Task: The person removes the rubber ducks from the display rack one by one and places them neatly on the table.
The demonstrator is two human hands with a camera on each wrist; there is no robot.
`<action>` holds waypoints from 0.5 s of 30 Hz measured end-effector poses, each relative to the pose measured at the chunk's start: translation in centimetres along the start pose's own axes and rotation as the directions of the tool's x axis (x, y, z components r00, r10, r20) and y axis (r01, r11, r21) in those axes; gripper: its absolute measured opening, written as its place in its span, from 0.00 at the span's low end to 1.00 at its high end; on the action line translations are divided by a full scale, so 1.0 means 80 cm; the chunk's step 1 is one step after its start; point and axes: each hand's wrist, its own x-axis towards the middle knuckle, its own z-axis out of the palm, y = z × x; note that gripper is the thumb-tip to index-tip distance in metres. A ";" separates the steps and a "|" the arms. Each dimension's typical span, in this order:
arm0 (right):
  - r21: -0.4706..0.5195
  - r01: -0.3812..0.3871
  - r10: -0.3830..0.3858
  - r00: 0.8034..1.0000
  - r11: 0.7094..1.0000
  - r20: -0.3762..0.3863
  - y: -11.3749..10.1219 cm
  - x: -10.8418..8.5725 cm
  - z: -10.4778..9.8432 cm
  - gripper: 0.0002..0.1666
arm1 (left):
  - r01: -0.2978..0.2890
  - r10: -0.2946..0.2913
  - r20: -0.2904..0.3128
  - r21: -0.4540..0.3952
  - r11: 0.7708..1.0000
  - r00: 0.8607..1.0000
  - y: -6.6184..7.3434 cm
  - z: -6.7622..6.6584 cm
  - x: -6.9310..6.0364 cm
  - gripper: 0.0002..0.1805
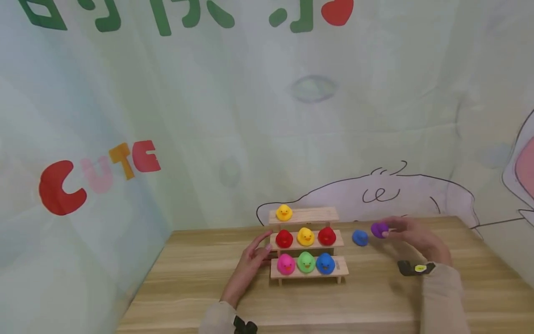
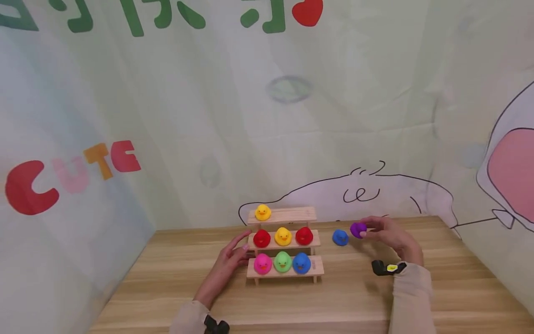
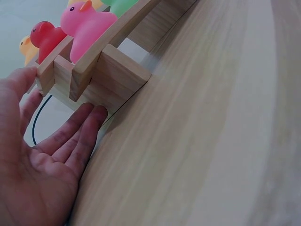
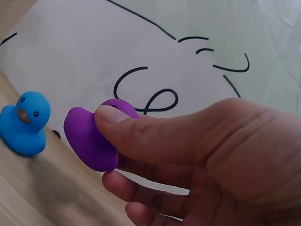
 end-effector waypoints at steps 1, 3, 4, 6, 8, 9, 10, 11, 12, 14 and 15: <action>-0.008 0.007 -0.007 1.000 1.000 0.000 0.003 0.001 0.001 0.30 | -0.006 0.006 0.008 -0.004 1.000 1.000 0.000 0.000 0.000 0.30; -0.014 0.020 -0.020 1.000 1.000 0.004 0.008 0.001 0.003 0.30 | -0.017 0.018 0.020 -0.008 1.000 1.000 0.000 0.000 0.001 0.30; -0.012 0.026 -0.026 1.000 1.000 0.008 0.009 0.001 0.003 0.30 | -0.022 0.022 0.021 -0.010 1.000 1.000 0.000 0.000 0.001 0.30; -0.003 0.035 -0.035 0.999 0.999 0.021 0.011 0.002 0.005 0.30 | -0.024 0.025 0.018 -0.009 1.000 1.000 0.000 0.001 0.001 0.30; 0.014 0.034 -0.034 0.999 0.999 0.033 0.012 0.003 0.007 0.29 | -0.028 0.028 0.014 -0.004 1.000 1.000 -0.001 0.000 0.001 0.30; 0.019 0.028 -0.029 0.999 0.999 0.040 0.012 0.004 0.008 0.29 | -0.027 0.027 0.013 0.000 1.000 1.000 -0.001 0.000 0.001 0.30; 0.013 0.028 -0.028 0.999 1.000 0.040 0.013 0.005 0.009 0.29 | -0.028 0.028 0.014 0.001 1.000 1.000 -0.001 -0.001 0.000 0.30; 0.009 0.026 -0.026 0.999 1.000 0.043 0.013 0.006 0.010 0.28 | -0.027 0.027 0.014 0.004 1.000 1.000 -0.001 -0.002 0.000 0.30; 0.004 0.025 -0.025 0.999 1.000 0.045 0.014 0.007 0.011 0.28 | -0.027 0.027 0.015 0.007 1.000 1.000 -0.001 -0.003 0.000 0.30; -0.013 0.010 -0.009 0.999 1.000 0.044 0.015 0.008 0.011 0.28 | -0.027 0.027 0.017 0.009 1.000 0.999 0.000 -0.003 -0.001 0.30; -0.021 0.014 -0.013 0.999 1.000 0.042 0.015 0.008 0.011 0.28 | -0.027 0.026 0.017 0.011 1.000 1.000 0.001 -0.003 -0.001 0.30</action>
